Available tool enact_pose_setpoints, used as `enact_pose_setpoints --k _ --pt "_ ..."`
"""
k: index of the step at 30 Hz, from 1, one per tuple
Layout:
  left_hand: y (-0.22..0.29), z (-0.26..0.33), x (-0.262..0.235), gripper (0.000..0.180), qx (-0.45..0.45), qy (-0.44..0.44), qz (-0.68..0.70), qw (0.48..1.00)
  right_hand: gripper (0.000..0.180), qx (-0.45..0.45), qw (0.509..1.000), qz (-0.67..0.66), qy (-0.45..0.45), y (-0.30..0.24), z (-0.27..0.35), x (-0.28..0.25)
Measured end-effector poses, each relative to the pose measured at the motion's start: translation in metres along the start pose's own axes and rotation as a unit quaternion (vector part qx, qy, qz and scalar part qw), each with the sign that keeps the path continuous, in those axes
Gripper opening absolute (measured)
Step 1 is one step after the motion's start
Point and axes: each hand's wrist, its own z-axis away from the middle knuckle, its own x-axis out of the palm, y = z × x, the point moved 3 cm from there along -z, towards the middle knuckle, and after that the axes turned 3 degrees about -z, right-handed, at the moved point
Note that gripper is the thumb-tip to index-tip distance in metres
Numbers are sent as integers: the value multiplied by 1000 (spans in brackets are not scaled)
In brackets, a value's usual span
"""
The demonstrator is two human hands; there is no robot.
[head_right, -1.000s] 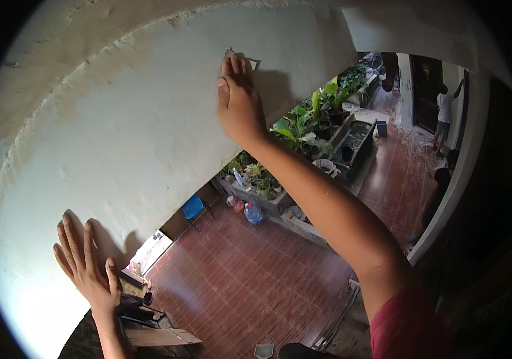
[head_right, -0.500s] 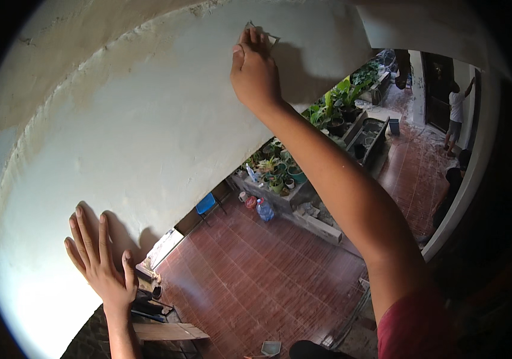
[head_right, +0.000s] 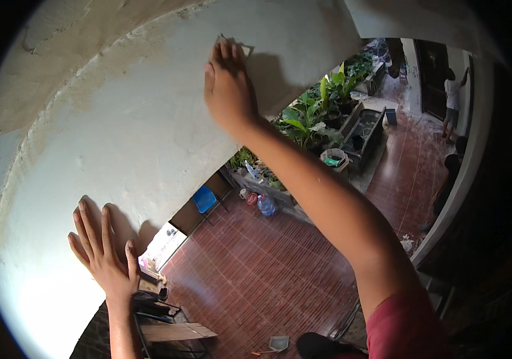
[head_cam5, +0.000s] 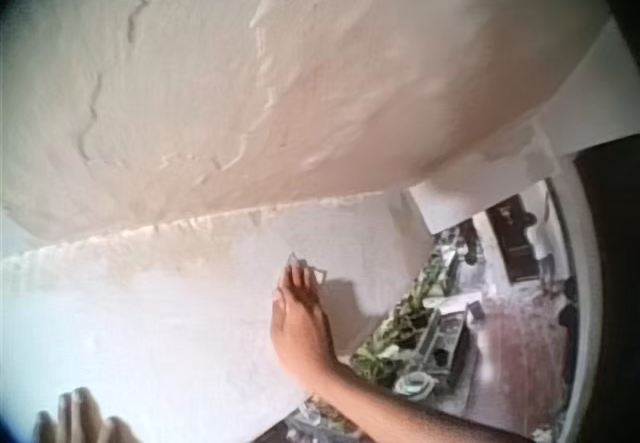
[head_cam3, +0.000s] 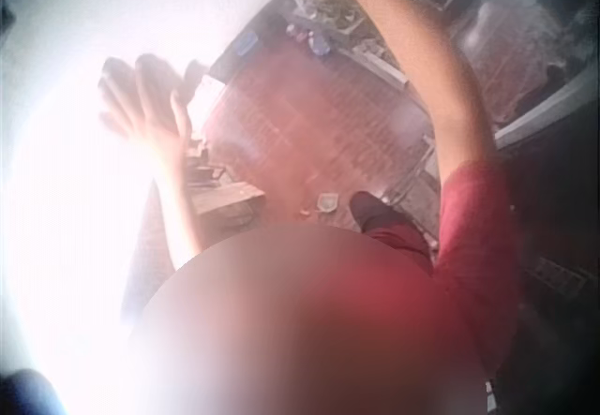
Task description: The person smooths a freshly plastered wall using a small rectangular trowel. They repeatedly rub the trowel over the curved wall surface while occasionally touching the wall with their left hand to check the finish.
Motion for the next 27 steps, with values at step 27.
enact_pose_setpoints --k 27 --pt "1 -9 3 61 6 7 8 1000 53 5 991 -123 -52 -86 91 -23"
